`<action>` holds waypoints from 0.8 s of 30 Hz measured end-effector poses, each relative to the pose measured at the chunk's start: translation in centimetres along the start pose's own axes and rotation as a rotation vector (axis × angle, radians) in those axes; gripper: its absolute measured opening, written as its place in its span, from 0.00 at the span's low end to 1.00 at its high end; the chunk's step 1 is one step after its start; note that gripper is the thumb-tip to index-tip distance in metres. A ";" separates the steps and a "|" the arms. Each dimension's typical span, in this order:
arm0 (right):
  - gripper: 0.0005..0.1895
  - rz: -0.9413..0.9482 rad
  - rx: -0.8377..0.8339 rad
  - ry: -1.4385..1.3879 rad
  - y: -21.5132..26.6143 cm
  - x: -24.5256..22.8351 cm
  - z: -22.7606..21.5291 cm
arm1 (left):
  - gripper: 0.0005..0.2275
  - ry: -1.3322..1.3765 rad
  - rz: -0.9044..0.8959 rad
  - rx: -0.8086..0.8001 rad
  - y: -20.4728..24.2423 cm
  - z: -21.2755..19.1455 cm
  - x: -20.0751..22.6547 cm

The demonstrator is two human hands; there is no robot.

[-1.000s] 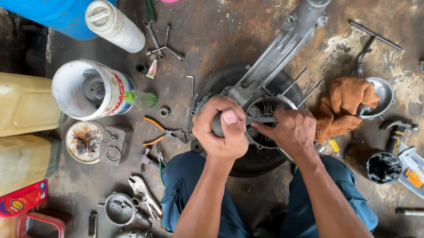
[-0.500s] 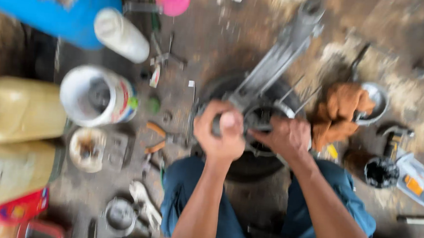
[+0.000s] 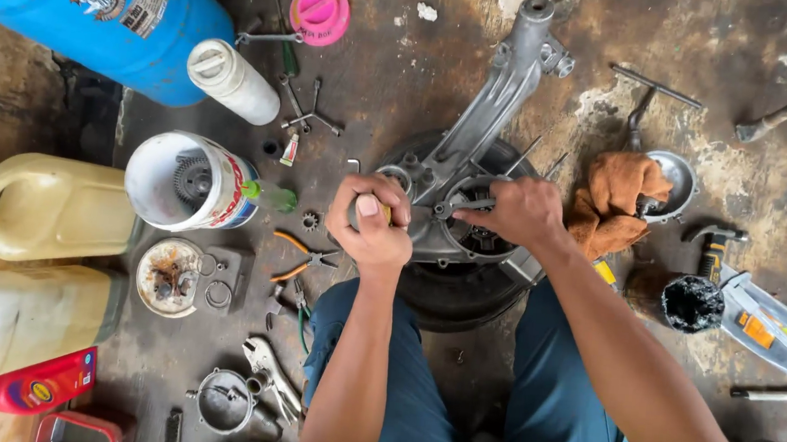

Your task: The person uses a hammer and a metal tool to tap and adjust components inside a disassembled engine casing. They also use a wrench to tighten or loosen parts within the assembly. The work is performed on a cluttered floor with various tools and containers nearby.

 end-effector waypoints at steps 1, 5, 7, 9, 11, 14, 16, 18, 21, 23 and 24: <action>0.37 0.000 0.008 0.001 0.3 -0.3 -0.4 | 0.21 0.004 0.007 -0.003 -0.1 -0.1 0.0; 0.32 0.066 0.158 -0.095 1.3 -0.4 -0.2 | 0.21 0.082 -0.021 -0.080 -0.1 -0.3 0.5; 0.33 0.099 0.219 -0.054 1.1 0.0 0.2 | 0.21 0.113 -0.046 -0.115 -0.3 -0.4 1.3; 0.33 0.089 0.172 -0.107 0.7 0.7 0.1 | 0.18 0.076 -0.063 -0.128 -0.4 -0.4 2.0; 0.32 0.043 0.166 -0.094 1.0 0.6 0.0 | 0.19 0.108 -0.060 -0.154 -0.6 -0.9 1.7; 0.31 -0.009 0.093 -0.085 1.3 0.8 0.3 | 0.19 0.126 -0.066 -0.179 -0.4 -1.1 1.4; 0.32 -0.015 0.040 -0.084 1.0 1.0 0.3 | 0.19 0.122 -0.064 -0.182 -0.6 -1.1 1.1; 0.32 -0.004 -0.033 -0.090 1.0 1.1 0.5 | 0.18 0.144 -0.089 -0.189 -0.5 -1.3 0.9; 0.34 -0.052 -0.058 -0.123 0.9 0.5 -0.5 | 0.18 0.141 -0.115 -0.216 -1.2 -1.0 0.9; 0.34 -0.051 -0.082 -0.110 0.9 0.3 -1.0 | 0.18 0.143 -0.125 -0.221 -1.3 -0.9 0.9; 0.33 -0.046 -0.107 -0.098 1.0 0.1 -1.1 | 0.17 0.146 -0.138 -0.229 -1.3 -0.9 0.9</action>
Point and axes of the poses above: each hand's wrist, its own y-axis away from the middle knuckle, its own z-axis out of the palm, x = y × z, the point moved 3 cm from there along -y, towards the middle knuckle, and after that the axes turned 5 degrees about y, right-handed, at the moved point
